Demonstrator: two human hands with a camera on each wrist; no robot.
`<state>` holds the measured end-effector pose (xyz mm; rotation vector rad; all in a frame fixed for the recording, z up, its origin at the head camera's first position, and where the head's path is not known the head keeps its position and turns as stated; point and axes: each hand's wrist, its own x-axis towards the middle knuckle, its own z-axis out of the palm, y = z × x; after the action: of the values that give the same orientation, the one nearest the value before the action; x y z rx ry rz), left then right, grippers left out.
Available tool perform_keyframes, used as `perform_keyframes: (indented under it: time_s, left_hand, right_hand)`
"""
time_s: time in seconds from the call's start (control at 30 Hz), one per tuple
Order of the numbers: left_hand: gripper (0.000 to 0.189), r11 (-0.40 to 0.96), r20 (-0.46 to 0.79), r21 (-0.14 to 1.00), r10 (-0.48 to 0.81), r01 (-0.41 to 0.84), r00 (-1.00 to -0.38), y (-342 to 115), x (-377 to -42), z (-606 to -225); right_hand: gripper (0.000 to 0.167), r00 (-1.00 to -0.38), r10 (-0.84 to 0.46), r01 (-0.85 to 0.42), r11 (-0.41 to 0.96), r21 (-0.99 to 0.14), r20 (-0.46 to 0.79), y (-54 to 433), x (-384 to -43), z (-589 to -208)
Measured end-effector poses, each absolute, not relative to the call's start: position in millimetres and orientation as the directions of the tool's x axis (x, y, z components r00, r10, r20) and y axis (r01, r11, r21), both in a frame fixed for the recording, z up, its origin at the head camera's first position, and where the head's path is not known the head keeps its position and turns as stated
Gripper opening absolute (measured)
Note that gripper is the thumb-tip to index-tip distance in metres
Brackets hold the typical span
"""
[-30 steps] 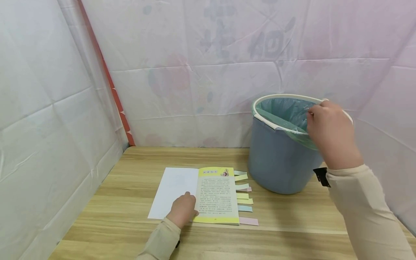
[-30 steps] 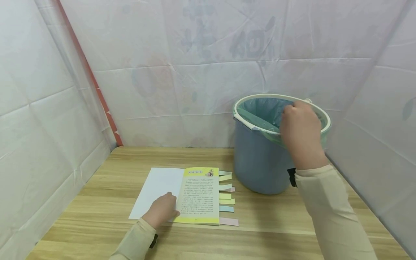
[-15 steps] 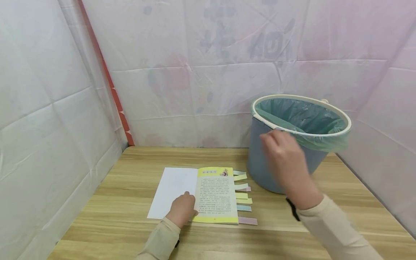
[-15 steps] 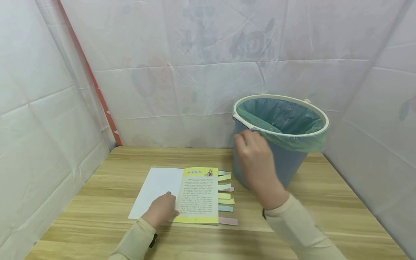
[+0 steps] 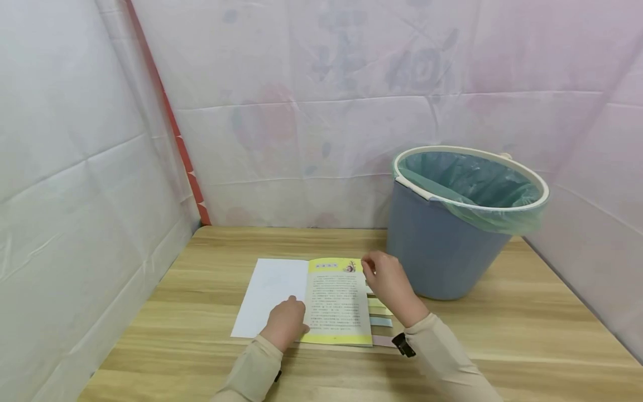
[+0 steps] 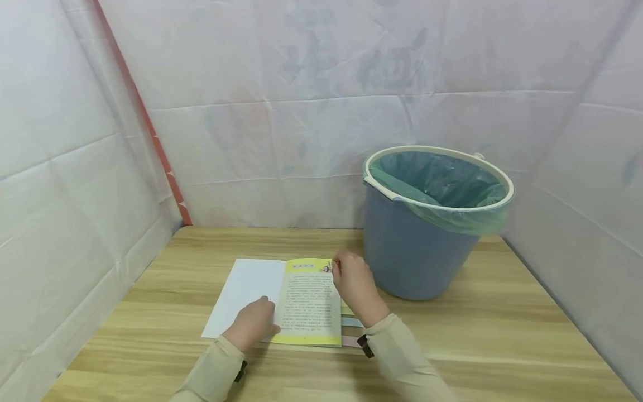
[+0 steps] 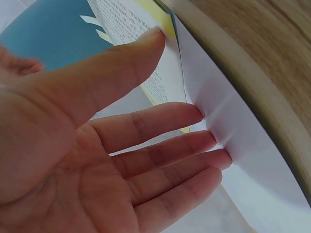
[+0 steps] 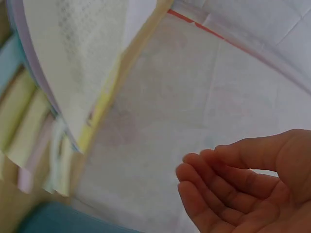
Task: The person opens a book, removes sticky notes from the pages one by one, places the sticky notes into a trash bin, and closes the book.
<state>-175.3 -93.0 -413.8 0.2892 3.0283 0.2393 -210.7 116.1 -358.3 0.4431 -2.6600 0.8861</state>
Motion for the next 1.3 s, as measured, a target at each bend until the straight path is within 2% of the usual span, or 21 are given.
perform_keyframes:
  time_s: [0.17,0.4,0.5,0.73,0.87,1.13,1.2,1.3]
  left_hand:
    - [0.033,0.97,-0.068,0.143,0.207,0.196,-0.976,-91,-176,-416]
    - [0.033,0.969,-0.064,0.153,0.205,0.194,-0.977,-91,-177,-415]
    - [0.032,0.968,-0.058,0.156,0.207,0.196,-0.977,-91,-177,-417]
    - [0.032,0.968,-0.064,0.167,0.199,0.186,-0.978,-92,-177,-418]
    - [0.032,0.968,-0.06,0.17,0.197,0.185,-0.978,-92,-176,-416]
    - [0.034,0.968,-0.062,0.166,0.199,0.187,-0.978,-94,-178,-416]
    - [0.037,0.968,-0.062,0.164,0.201,0.188,-0.978,-95,-179,-417]
    - [0.041,0.965,-0.054,0.168,0.213,0.201,-0.976,-97,-180,-417]
  right_hand:
    - [0.02,-0.983,-0.118,-0.181,0.704,-0.686,0.139,129,-222,-379]
    - [0.03,-0.988,-0.128,-0.015,0.643,-0.766,-0.088,136,-227,-395]
    - [0.041,-0.984,-0.128,0.017,0.642,-0.767,-0.128,135,-229,-400]
    - [0.028,-0.984,-0.141,-0.001,0.631,-0.775,-0.114,135,-228,-401]
    - [0.026,-0.985,-0.154,-0.035,0.627,-0.779,-0.08,136,-227,-399]
    - [0.041,-0.985,-0.103,0.064,0.517,-0.854,-0.136,130,-229,-394]
    - [0.038,-0.979,-0.12,0.083,0.505,-0.859,-0.165,128,-228,-392]
    - [0.026,-0.959,-0.179,0.102,0.504,-0.858,-0.219,125,-225,-389]
